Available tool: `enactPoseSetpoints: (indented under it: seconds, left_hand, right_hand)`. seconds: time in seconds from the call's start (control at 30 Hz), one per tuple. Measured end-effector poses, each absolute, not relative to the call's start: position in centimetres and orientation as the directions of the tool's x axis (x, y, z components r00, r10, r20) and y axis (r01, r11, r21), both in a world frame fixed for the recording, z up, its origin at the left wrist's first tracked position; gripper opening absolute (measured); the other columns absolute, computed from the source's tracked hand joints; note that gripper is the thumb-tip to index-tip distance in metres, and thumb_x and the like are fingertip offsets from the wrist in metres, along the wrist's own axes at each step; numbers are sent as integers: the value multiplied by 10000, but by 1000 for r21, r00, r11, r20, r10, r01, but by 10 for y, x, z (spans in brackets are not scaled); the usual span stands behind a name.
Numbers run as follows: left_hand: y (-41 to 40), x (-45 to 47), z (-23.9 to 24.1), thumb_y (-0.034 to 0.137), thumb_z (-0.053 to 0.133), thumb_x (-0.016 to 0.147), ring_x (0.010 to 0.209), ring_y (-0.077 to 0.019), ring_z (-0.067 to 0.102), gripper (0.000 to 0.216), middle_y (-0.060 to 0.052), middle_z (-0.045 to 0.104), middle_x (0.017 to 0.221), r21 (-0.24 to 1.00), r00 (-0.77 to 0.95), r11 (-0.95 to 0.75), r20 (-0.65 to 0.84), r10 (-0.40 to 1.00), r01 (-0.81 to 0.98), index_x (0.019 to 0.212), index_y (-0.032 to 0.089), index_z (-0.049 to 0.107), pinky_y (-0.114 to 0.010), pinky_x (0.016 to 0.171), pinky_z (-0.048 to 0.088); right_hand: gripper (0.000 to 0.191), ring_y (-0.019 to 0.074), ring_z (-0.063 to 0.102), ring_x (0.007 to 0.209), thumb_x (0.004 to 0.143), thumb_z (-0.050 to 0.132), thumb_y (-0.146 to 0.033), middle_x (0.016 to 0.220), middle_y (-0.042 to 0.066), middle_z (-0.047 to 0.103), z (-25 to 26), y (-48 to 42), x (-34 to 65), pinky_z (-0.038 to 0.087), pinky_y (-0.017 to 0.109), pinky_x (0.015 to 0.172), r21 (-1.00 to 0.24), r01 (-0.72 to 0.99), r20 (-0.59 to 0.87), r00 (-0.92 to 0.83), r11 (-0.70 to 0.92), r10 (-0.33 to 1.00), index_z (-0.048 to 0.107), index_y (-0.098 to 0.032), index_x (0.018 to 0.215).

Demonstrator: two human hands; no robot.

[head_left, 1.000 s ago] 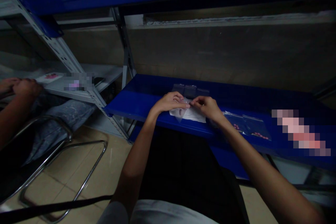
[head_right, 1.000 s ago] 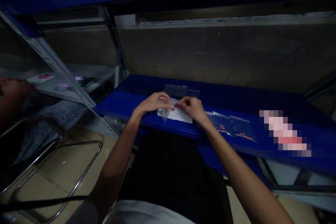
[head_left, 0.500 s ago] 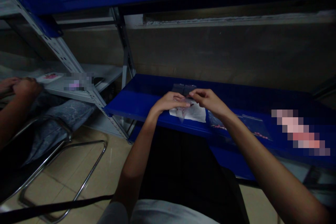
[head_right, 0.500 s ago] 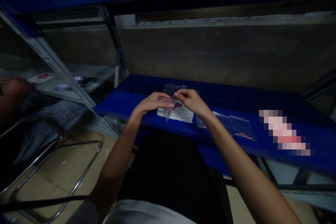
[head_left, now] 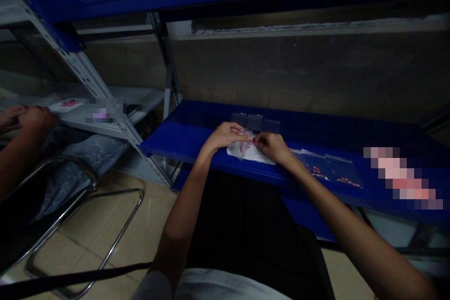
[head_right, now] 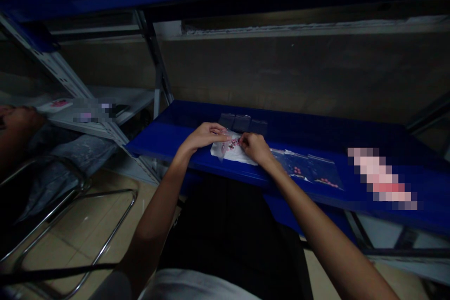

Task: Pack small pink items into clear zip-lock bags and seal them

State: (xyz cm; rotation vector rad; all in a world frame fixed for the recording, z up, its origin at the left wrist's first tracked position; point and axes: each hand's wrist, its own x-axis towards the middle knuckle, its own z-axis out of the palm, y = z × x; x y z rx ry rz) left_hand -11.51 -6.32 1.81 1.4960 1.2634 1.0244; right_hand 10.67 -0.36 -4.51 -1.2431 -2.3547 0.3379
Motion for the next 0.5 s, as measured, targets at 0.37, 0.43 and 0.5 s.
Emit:
enactPoseSetpoints:
  seconds: [0.37, 0.43, 0.5]
  left_hand:
    - [-59, -118, 15, 320, 902, 673, 762, -138, 630, 393, -61, 715, 858, 961, 173, -101, 57, 983, 256, 959, 97, 751, -268, 682, 429]
    - [-59, -118, 15, 323, 902, 673, 768, -139, 632, 394, -60, 717, 860, 959, 168, -102, 58, 984, 264, 962, 100, 753, -266, 682, 429]
    - [-60, -118, 16, 313, 906, 668, 783, -141, 638, 387, -63, 721, 868, 957, 157, -97, 55, 986, 274, 954, 100, 754, -266, 692, 434]
  right_hand:
    - [166, 205, 692, 786, 899, 598, -160, 897, 87, 779, -51, 1, 108, 425, 266, 713, -369, 737, 264, -501, 566, 824, 755, -173, 948]
    - [183, 204, 691, 787, 905, 579, -161, 894, 87, 779, -51, 1, 108, 423, 267, 713, -361, 739, 263, -505, 569, 822, 759, -176, 938]
    - [195, 203, 687, 786, 905, 565, -163, 894, 88, 778, -51, 1, 108, 421, 269, 714, -370, 731, 272, -505, 574, 819, 757, -177, 934]
